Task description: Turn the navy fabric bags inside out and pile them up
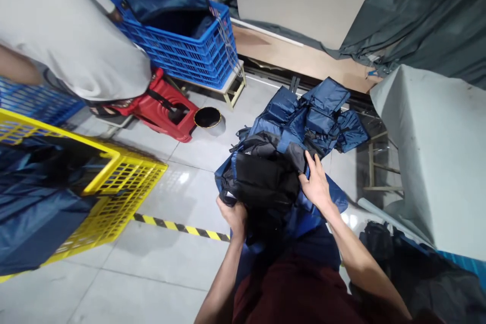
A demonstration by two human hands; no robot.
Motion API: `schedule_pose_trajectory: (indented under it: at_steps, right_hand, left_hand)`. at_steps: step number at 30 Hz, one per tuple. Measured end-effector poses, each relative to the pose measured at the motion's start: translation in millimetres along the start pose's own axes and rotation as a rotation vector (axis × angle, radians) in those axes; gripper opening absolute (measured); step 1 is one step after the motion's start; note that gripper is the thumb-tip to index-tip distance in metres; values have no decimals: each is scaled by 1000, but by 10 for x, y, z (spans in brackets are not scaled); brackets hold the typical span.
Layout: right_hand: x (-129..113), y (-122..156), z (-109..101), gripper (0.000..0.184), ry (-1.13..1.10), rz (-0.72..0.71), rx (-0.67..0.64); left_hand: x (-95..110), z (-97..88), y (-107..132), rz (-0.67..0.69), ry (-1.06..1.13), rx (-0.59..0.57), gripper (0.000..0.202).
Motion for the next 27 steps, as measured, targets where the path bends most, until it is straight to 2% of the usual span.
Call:
schedule_pose_trajectory:
  at_steps: [2, 5, 7, 9, 11, 14, 16, 18, 20, 23, 25, 27]
  right_hand:
    - [224, 42, 237, 85, -34, 76, 72]
    - [471, -162, 525, 79, -66, 121, 78]
    - [576, -420, 646, 77, -74, 198, 9]
    - [619, -701, 680, 73, -45, 255, -112]
    - [612, -919, 629, 68, 1, 266, -205]
    - [578, -1013, 493, 57, 38, 233, -214]
    - [577, -933, 418, 53, 53, 214, -193]
    - [591, -804, 348, 52, 55, 183, -178]
    - [605, -674, 254, 53, 55, 134, -170]
    - [589, -521, 26, 54, 94, 89, -110]
    - [535, -444, -180, 53, 120, 104, -32]
    - [425, -380, -405, 53, 110, 114, 55]
  left_hand:
    - [-56, -61, 30, 17, -20, -24, 43]
    - [-3, -59, -51, 35, -37, -64, 44]
    - [98, -14, -160, 38, -41, -118, 46]
    - [210, 1, -267, 49, -29, -169, 50]
    - [305, -60, -330, 73, -30, -198, 62]
    - [460, -298, -271, 199, -112, -166, 95]
    - [669, -479, -135, 378, -139, -135, 106]
    - [1014, -584, 31, 605, -122, -179, 97]
    - [1448, -562, 167, 806, -156, -288, 77]
    - [2012, -354, 220, 971, -335, -439, 64]
    - [2202, -202, 156, 1025, -453, -522, 57]
    - [2242, -105, 43, 1077, -520, -589, 48]
Point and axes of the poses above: each hand's wrist, its own y-axis away from the middle knuckle, its own z-axis out of the palm, x = y × z, the point moved 1 cm from there along -y, towards the middle knuckle, and after that the axes turned 6 degrees about -x, right-handed, at the moved point
